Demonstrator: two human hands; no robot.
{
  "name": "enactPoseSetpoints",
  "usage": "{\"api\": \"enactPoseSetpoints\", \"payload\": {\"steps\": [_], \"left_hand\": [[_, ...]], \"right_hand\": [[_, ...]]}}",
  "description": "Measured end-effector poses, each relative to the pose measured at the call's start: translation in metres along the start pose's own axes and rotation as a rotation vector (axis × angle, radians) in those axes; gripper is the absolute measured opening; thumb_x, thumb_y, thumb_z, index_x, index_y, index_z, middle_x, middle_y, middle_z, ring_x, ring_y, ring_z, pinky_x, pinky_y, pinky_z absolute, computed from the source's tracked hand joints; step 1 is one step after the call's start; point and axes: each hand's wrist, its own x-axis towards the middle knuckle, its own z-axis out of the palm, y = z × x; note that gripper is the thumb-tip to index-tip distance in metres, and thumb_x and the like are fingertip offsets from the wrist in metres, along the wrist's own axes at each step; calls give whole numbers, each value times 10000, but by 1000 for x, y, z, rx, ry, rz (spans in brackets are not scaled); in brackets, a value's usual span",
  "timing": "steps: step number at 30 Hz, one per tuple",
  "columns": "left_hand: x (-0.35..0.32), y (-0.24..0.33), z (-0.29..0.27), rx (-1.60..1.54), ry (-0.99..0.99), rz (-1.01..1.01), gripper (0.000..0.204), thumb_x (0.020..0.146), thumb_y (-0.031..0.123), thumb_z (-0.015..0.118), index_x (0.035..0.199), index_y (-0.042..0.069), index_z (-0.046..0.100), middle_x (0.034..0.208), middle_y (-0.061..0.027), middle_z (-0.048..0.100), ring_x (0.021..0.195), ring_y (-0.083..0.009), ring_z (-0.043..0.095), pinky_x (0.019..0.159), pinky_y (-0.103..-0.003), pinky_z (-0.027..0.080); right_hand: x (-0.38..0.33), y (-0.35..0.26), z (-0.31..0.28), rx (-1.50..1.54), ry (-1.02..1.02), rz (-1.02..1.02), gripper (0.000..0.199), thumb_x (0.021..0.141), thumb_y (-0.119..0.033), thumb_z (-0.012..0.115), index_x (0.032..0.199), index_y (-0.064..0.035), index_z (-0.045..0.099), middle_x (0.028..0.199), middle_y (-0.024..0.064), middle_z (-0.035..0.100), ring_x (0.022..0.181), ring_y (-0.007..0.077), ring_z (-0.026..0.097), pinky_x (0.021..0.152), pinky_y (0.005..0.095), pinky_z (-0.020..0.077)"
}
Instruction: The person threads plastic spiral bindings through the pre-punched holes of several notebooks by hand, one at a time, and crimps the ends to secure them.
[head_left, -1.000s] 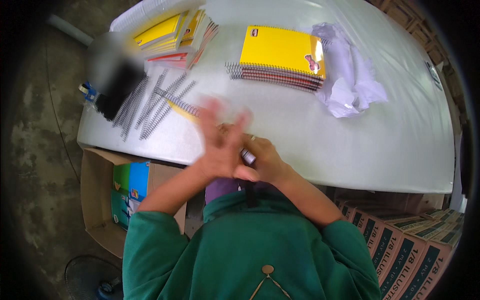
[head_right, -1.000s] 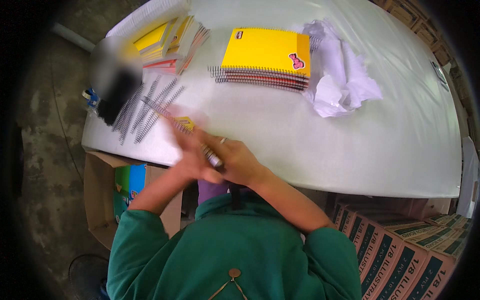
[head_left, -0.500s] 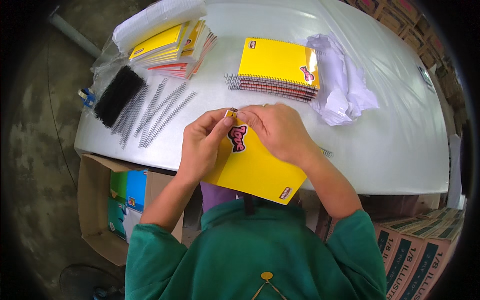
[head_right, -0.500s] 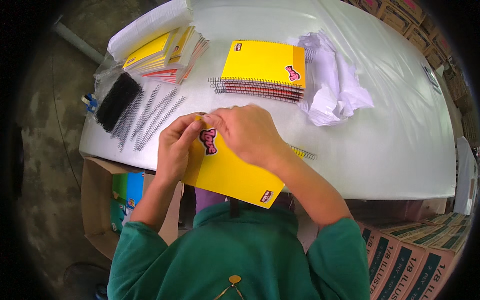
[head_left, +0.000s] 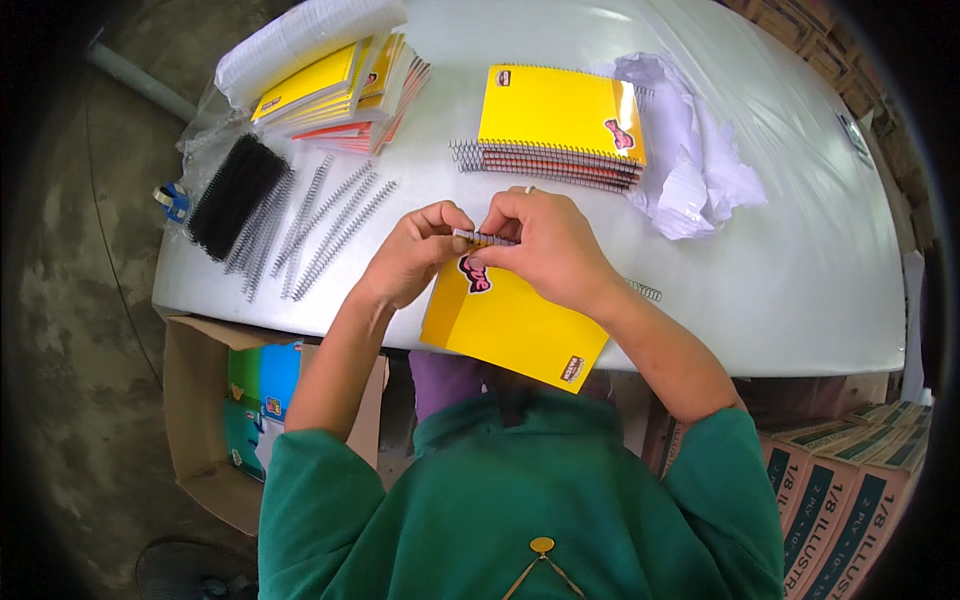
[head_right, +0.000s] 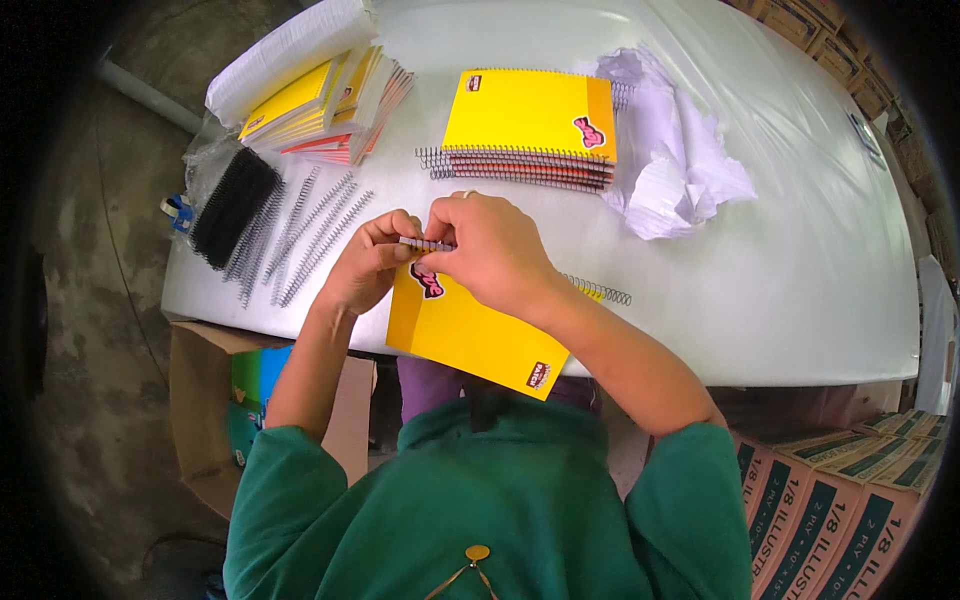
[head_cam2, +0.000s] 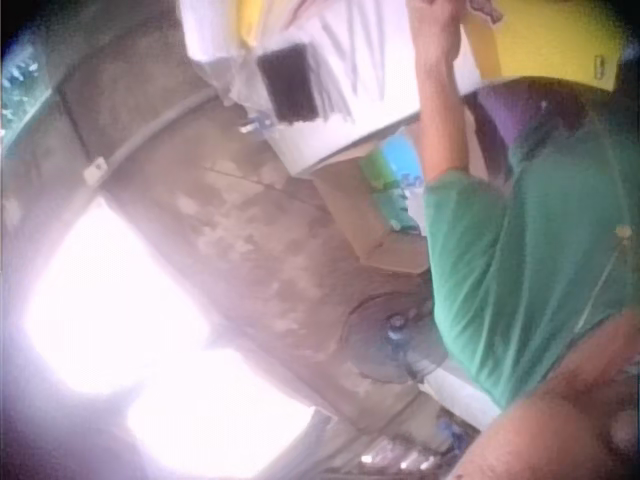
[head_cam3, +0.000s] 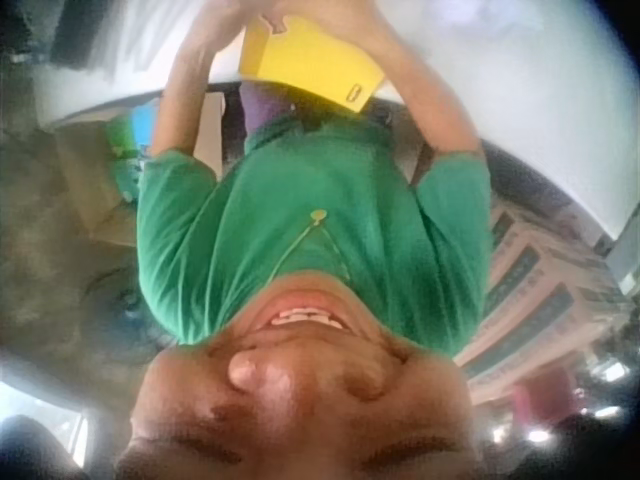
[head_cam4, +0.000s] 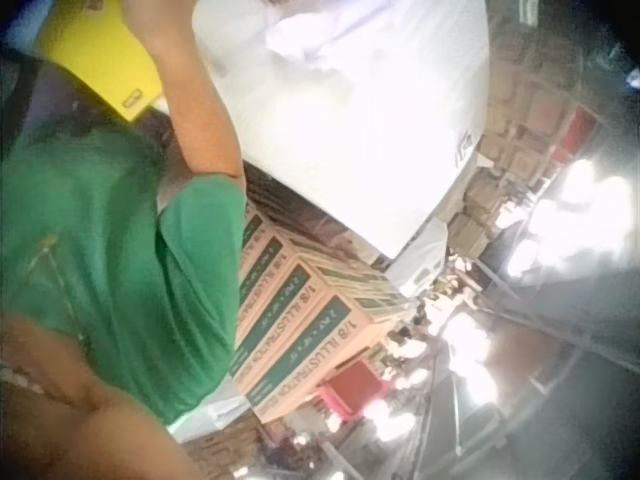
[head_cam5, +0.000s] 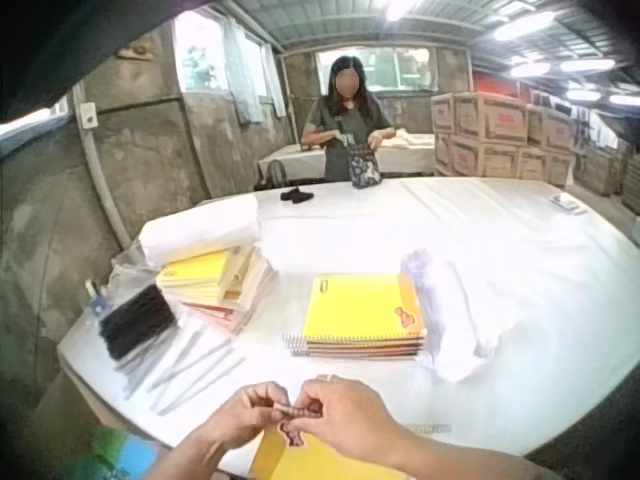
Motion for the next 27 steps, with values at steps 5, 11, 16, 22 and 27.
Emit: {"api": "enactPoseSetpoints", "payload": {"steps": [5, 11, 16, 22, 27], "left_hand": [[7, -2, -11, 203, -108, 116, 136, 752, -12, 606, 856, 50, 544, 852, -23, 577, 760, -76, 542, 612, -200, 380], [-1, 34, 25, 708, 79, 163, 396, 840, 196, 646, 1135, -30, 509, 989, -68, 593, 937, -141, 543, 816, -275, 427], [99, 78, 32, 735, 611, 893, 482, 823, 215, 637, 1170, -77, 473, 1071, -190, 583, 977, -220, 559, 833, -304, 435], [168, 8, 22, 1435, 781, 433, 368, 854, 256, 547, 1111, -7, 556, 1035, -226, 556, 955, -337, 550, 853, -383, 425], [161, -25, 5, 1083, 809, 823, 186, 855, 158, 539, 850, -10, 618, 923, -151, 570, 807, -265, 551, 735, -362, 436]], "right_hand": [[-4, -4, 11, -140, 72, -97, 238, 642, -122, 750, 764, -26, 569, 707, 88, 546, 650, 226, 544, 586, 325, 412], [-3, -13, -47, 49, 306, -131, 310, 681, -162, 752, 940, -61, 615, 871, 52, 617, 786, 184, 566, 717, 294, 447], [14, 52, -96, 117, 1044, -320, 501, 875, -362, 565, 1228, -10, 509, 1117, 145, 597, 1059, 232, 546, 938, 326, 388], [34, 165, -54, 155, 1047, -69, 522, 953, -376, 383, 1210, 65, 493, 1190, 216, 550, 1135, 303, 511, 960, 336, 371], [39, 151, -47, 56, 1109, -9, 415, 930, -295, 476, 1172, 38, 534, 1117, 209, 593, 1056, 286, 568, 889, 324, 425]]}}
